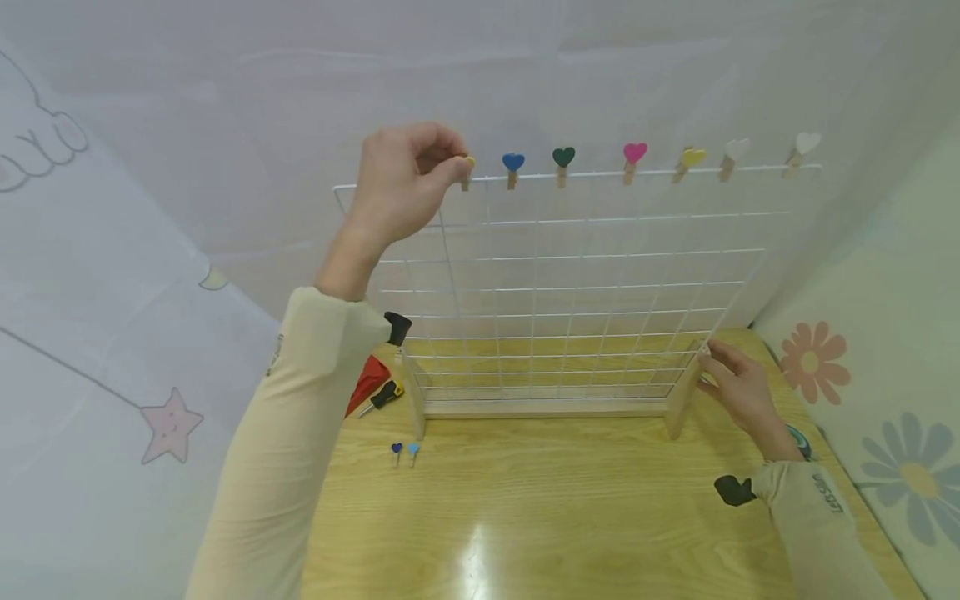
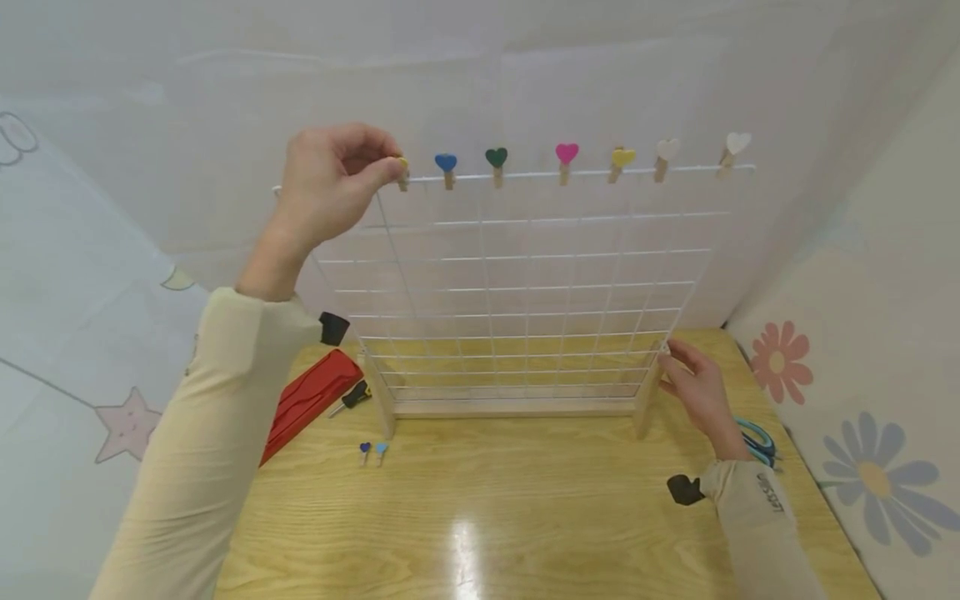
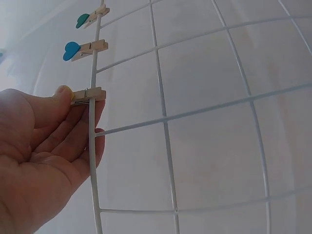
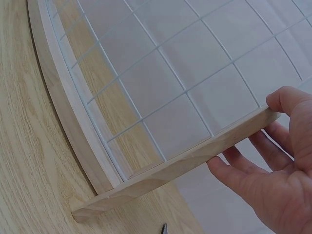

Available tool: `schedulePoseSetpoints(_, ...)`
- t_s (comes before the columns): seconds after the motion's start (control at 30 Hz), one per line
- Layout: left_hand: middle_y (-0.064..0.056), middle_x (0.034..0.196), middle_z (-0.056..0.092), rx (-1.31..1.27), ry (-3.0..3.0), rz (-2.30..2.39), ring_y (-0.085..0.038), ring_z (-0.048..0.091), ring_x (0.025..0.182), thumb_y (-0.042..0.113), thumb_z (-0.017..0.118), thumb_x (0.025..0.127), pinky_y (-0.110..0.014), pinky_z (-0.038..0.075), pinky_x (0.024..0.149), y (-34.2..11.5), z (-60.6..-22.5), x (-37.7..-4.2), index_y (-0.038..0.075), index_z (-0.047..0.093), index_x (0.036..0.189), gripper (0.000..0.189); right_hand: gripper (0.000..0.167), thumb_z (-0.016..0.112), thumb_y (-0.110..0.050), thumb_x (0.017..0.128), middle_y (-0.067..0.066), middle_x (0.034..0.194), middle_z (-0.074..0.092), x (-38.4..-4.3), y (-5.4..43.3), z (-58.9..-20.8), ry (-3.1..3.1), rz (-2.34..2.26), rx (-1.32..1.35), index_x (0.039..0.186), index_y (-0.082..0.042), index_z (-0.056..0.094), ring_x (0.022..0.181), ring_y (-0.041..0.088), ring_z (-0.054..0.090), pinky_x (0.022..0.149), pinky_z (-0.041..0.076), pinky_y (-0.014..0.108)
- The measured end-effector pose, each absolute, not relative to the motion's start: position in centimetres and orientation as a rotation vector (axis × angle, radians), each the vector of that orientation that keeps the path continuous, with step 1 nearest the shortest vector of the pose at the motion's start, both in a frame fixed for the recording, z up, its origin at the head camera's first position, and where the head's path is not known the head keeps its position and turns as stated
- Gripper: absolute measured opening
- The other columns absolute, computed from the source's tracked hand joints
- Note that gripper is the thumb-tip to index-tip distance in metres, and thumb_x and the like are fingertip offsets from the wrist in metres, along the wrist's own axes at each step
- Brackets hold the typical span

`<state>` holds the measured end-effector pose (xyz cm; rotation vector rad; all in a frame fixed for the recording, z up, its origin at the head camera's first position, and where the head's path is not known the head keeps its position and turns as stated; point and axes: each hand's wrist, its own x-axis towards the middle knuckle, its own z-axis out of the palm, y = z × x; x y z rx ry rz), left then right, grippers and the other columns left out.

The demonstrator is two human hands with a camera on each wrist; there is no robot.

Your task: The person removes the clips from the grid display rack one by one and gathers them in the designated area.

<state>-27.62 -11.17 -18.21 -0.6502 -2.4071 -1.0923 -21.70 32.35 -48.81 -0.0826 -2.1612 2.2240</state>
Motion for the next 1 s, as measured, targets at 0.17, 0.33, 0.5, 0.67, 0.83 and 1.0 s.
schedulePoseSetpoints(0.17, -0.003, 0.078, 0.071, -0.601, -2.352, -1.168, -0.008, 0.06, 0.064, 0.009, 0.07, 0.087, -0.019, 0.043, 0.067, -11.2, -18.4, -27.8, 0.004, 0.071, 0.082, 0.007, 0.068, 0.059, -0.017, 0.096, -0.013, 0.112, 0.053, -21.7, 32.3, -48.9, -2.152, 2.227, -0.065, 0.146, 0.011, 0.022, 0.093, -0.001, 0.061, 0.078, 0.053, 0.022)
schedulePoseSetpoints(0.33, 0.001, 0.072, 0.069, -0.568, -2.303, -1.235, -0.008, 0.059, 0.062, 0.007, 0.069, 0.086, -0.019, 0.042, 0.065, -11.2, -18.7, -27.9, 0.005, 0.073, 0.079, 0.008, 0.067, 0.058, -0.016, 0.097, -0.012, 0.111, 0.054, -21.6, 32.0, -49.1, -2.146, 2.223, -0.055, 0.145, 0.012, 0.022, 0.093, -0.001, 0.061, 0.078, 0.053, 0.022)
schedulePoseSetpoints(0.5, 0.004, 0.069, 0.068, -0.603, -2.199, -1.331, -0.01, 0.061, 0.065, 0.008, 0.068, 0.087, -0.02, 0.045, 0.07, -11.8, -18.2, -28.1, 0.004, 0.072, 0.077, 0.011, 0.067, 0.058, -0.017, 0.097, -0.011, 0.111, 0.053, -21.9, 31.9, -49.1, -2.153, 2.222, -0.042, 0.145, 0.012, 0.022, 0.093, -0.001, 0.061, 0.078, 0.053, 0.022)
schedulePoseSetpoints(0.67, 0.001, 0.074, 0.068, -0.657, -2.132, -1.457, -0.013, 0.064, 0.072, 0.005, 0.067, 0.088, -0.023, 0.05, 0.077, -12.2, -17.5, -27.4, 0.003, 0.07, 0.082, 0.008, 0.065, 0.057, -0.015, 0.097, -0.009, 0.111, 0.054, -22.1, 31.9, -49.2, -2.15, 2.223, -0.021, 0.145, 0.013, 0.023, 0.093, 0.0, 0.061, 0.078, 0.054, 0.022)
schedulePoseSetpoints(0.83, -0.003, 0.077, 0.069, -0.724, -2.017, -1.634, -0.018, 0.065, 0.074, -0.003, 0.066, 0.087, -0.026, 0.051, 0.077, -12.8, -17.4, -26.1, 0.001, 0.071, 0.086, 0.006, 0.066, 0.057, -0.015, 0.097, -0.01, 0.111, 0.053, -22.1, 31.9, -49.3, -2.161, 2.219, -0.017, 0.144, 0.014, 0.022, 0.093, 0.001, 0.061, 0.078, 0.053, 0.023)
schedulePoseSetpoints(1.0, -0.003, 0.078, 0.069, -0.774, -1.976, -1.675, -0.018, 0.063, 0.071, -0.001, 0.067, 0.086, -0.024, 0.051, 0.071, -14.1, -18.2, -25.1, 0.001, 0.073, 0.089, 0.007, 0.066, 0.058, -0.017, 0.097, -0.011, 0.111, 0.053, -22.2, 32.1, -49.3, -2.168, 2.206, -0.031, 0.145, 0.012, 0.024, 0.093, 0.0, 0.061, 0.078, 0.053, 0.022)
